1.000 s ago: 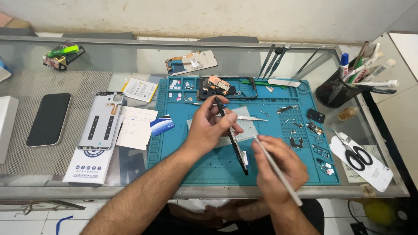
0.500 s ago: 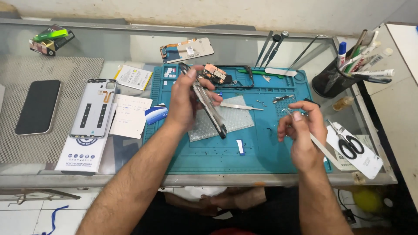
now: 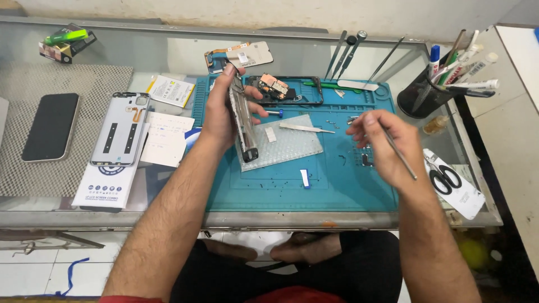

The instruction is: The person is disassembling a smartphone on a repair bench, using a pry tool to separate parts and carefully managing internal ribbon cables.

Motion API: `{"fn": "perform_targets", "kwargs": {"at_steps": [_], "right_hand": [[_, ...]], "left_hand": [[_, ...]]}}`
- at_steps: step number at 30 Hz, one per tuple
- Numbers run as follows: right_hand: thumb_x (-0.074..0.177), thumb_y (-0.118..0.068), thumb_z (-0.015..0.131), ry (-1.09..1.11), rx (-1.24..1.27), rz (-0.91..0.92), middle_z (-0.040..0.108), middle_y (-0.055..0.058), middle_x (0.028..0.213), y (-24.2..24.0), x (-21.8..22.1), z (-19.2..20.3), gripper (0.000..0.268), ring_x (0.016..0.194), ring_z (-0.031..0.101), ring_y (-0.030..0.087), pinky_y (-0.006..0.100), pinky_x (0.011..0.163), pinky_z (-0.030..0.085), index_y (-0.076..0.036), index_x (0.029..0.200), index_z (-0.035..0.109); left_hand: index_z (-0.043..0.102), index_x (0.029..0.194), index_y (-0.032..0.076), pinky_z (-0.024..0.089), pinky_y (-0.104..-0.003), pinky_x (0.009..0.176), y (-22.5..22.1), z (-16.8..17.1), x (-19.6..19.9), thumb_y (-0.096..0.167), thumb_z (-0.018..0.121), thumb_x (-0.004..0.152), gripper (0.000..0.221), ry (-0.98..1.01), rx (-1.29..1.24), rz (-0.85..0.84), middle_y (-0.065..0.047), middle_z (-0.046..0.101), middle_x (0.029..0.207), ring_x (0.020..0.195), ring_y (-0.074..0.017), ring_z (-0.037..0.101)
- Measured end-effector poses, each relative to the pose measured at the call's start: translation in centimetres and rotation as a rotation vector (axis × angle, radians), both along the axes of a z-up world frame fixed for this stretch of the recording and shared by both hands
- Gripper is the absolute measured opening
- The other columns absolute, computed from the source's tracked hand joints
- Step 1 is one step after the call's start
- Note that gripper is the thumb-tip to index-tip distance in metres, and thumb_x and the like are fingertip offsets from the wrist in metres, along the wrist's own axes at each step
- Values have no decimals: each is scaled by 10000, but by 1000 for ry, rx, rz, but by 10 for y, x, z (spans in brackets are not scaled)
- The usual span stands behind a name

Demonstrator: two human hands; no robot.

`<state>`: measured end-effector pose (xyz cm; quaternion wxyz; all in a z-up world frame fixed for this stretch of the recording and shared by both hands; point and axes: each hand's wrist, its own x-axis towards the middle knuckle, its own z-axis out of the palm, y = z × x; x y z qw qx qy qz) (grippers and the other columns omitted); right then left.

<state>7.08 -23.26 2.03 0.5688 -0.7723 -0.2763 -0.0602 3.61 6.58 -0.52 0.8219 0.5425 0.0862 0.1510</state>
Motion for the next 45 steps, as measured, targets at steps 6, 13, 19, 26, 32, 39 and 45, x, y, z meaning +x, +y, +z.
{"fn": "perform_targets", "kwargs": {"at_steps": [6,13,19,26,32,39,45], "right_hand": [[1075,-204,643,-152,-368,20,771,19,950,-4,7,53,145,845,688,108,275,802,541,-89,1045,726],[1038,-219,723,-113,-469,14,745,26,872,15,22,43,142,726,696,115,277,674,558,-83,999,731],[980,-85,750,-246,-329,136,732,36,945,27,15,27,64,807,690,122,265,749,619,-59,1008,698],[986,-119,724,-71,-551,100,735,23,947,9,12,48,93,872,686,130,302,791,595,-89,937,652],[880,-176,776,-152,-910,151,780,33,916,-16,20,0,203,890,734,247,424,801,545,-121,829,587],[920,-116,715,-397,-788,127,662,48,838,-26,12,-57,143,829,609,300,449,719,506,-95,890,577],[858,-19,689,-394,-634,96,610,56,757,-21,14,-65,174,729,609,290,419,680,469,-100,862,535]], "left_hand": [[446,1302,117,588,-379,495,-6,11,-4,478,578,894,561,17,-114,-91,-130,675,880,596,-284,716],[500,1334,167,632,-411,592,-6,4,-4,472,595,917,526,-85,-111,-139,-98,624,904,642,-282,716],[443,1476,82,655,-424,646,-11,0,-6,454,597,936,674,-123,-70,-285,-109,652,926,723,-296,750],[524,1388,85,615,-376,542,-6,7,-8,583,530,876,715,-123,-202,-138,-126,669,867,633,-286,721],[579,1259,137,558,-366,537,-7,5,-6,619,466,877,625,-65,-215,-67,-119,675,829,595,-273,699],[564,1321,106,539,-337,530,-13,9,-9,595,479,874,668,-27,-126,-82,-82,671,825,596,-219,678],[571,1308,114,552,-312,533,-13,4,-8,579,473,902,625,-47,-68,-108,-69,677,838,614,-203,683]]}}
